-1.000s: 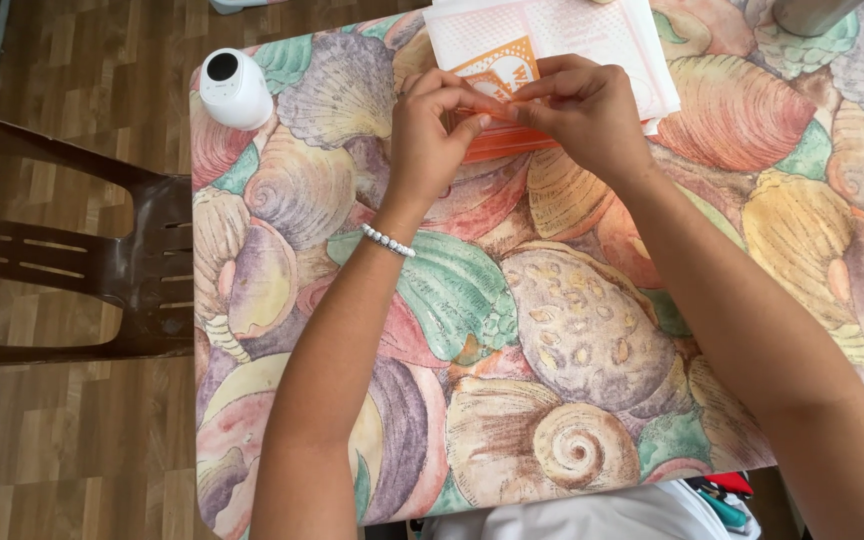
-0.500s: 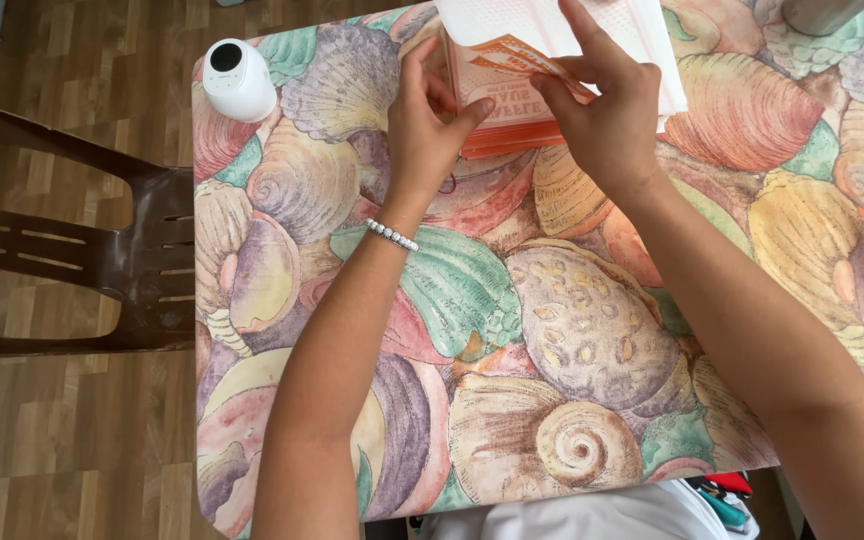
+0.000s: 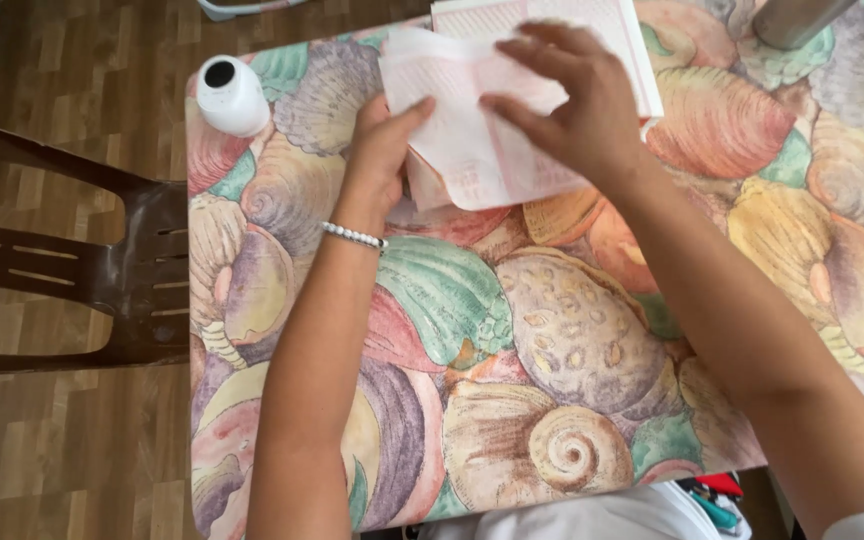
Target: Folding flat paper bags into their final shape and stacking them on a table.
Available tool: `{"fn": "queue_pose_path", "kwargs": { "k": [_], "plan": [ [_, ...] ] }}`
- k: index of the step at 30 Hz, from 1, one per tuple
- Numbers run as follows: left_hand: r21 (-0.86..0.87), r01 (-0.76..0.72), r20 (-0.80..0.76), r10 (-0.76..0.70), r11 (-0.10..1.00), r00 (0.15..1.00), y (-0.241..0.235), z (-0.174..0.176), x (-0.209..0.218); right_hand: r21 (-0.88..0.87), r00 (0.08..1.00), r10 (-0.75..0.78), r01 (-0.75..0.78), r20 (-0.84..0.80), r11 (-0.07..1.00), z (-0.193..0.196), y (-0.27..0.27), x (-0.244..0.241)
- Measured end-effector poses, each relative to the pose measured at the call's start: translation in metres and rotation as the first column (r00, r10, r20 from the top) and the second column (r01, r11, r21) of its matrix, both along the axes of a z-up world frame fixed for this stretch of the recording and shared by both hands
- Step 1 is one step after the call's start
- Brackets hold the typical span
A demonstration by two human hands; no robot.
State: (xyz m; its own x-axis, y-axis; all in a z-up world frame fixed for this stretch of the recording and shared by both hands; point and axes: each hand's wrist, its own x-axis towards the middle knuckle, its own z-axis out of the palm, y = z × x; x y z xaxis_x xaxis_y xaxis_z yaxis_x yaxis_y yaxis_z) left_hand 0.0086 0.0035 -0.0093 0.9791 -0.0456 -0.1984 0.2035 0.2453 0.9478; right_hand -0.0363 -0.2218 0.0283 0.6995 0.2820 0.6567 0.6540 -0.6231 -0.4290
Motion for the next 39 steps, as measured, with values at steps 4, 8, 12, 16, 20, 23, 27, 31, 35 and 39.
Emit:
{"fn": "queue_pose_path", "kwargs": {
  "k": [4, 8, 12, 16, 20, 23, 27, 31, 35, 39],
  "plan": [
    [0.158, -0.002, 0.089, -0.012, 0.987, 0.996, 0.001, 0.001, -0.003, -0.273, 0.948, -0.317, 0.306, 0.005, 0.912, -0.030, -0.044, 0.073],
    [0.286, -0.040, 0.044, 0.029, 0.957, 0.999, 0.003, 0.018, -0.010, -0.241, 0.963, -0.218, 0.252, 0.158, 0.937, -0.034, -0.077, 0.112],
    [0.302, -0.041, 0.186, -0.016, 0.952, 0.982, 0.009, 0.017, -0.008, -0.090, 0.966, -0.253, 0.257, 0.053, 0.962, -0.034, -0.101, 0.124],
    [0.256, 0.038, 0.332, -0.125, 0.966, 0.935, 0.013, 0.026, -0.011, 0.217, 0.968, -0.225, 0.197, 0.111, 0.956, -0.016, -0.098, 0.084],
    [0.194, 0.129, 0.491, -0.210, 0.973, 0.846, 0.011, 0.016, -0.008, 0.406, 0.989, -0.081, 0.126, -0.126, 0.905, 0.004, -0.080, 0.022],
    [0.209, 0.149, 0.489, -0.235, 0.967, 0.840, 0.001, 0.019, -0.019, 0.651, 0.866, 0.331, -0.008, -0.376, 0.759, 0.004, -0.073, -0.012],
    [0.078, 0.193, 0.462, -0.207, 0.978, 0.863, -0.017, 0.022, -0.034, 0.669, 0.772, 0.324, 0.170, -0.547, 0.724, 0.017, -0.073, -0.053],
    [0.117, 0.050, 0.392, -0.093, 0.992, 0.915, -0.030, 0.031, -0.065, 0.593, 0.827, 0.114, 0.291, -0.550, 0.751, 0.019, -0.086, -0.080],
    [0.154, 0.002, 0.408, -0.066, 0.988, 0.911, -0.033, 0.026, -0.086, 0.604, 0.868, 0.140, 0.207, -0.476, 0.770, 0.023, -0.090, -0.101],
    [0.253, -0.009, 0.492, -0.121, 0.968, 0.862, -0.036, 0.027, -0.100, 0.519, 0.793, 0.129, 0.257, -0.596, 0.815, 0.031, -0.087, -0.117]
  ]
}}
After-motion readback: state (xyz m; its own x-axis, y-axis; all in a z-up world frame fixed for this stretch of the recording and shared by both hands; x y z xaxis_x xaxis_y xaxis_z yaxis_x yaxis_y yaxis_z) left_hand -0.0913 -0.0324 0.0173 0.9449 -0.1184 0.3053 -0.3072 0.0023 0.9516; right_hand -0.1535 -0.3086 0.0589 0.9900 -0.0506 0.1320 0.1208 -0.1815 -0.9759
